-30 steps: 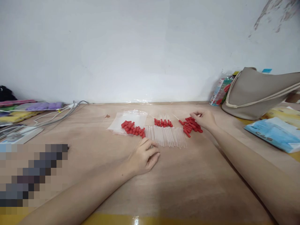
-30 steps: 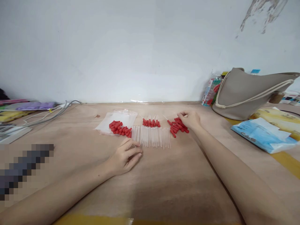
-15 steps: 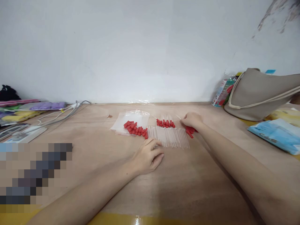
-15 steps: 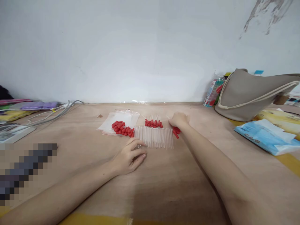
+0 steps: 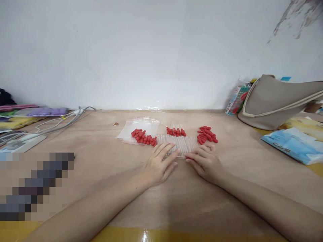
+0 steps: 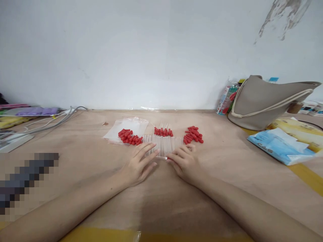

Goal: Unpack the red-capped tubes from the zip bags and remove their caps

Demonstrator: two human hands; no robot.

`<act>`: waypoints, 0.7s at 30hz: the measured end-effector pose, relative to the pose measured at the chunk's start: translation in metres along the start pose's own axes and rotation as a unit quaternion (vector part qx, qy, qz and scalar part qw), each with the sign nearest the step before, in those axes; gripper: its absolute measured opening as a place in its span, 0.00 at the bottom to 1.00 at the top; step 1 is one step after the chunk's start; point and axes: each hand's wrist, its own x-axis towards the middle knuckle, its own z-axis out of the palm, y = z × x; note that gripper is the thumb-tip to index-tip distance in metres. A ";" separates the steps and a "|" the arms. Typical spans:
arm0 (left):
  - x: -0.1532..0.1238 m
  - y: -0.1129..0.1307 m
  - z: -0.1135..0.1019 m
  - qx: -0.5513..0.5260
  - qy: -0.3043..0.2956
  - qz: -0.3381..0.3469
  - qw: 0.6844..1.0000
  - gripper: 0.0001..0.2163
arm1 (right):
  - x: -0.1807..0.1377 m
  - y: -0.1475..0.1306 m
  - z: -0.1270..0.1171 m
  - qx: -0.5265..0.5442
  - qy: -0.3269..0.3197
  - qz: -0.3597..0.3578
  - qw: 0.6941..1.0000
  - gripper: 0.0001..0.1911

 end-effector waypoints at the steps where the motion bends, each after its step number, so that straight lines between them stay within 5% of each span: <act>1: 0.000 0.000 0.000 0.003 -0.011 0.004 1.000 0.16 | 0.000 -0.005 0.001 0.011 0.002 -0.012 1.000 0.07; 6: -0.001 0.000 0.003 -0.003 -0.023 0.009 1.000 0.08 | 0.005 -0.013 0.006 0.039 -0.015 -0.039 0.998 0.07; 21: -0.002 0.002 0.000 -0.015 -0.019 0.055 0.998 0.05 | 0.000 -0.009 0.012 0.055 0.013 -0.125 0.991 0.07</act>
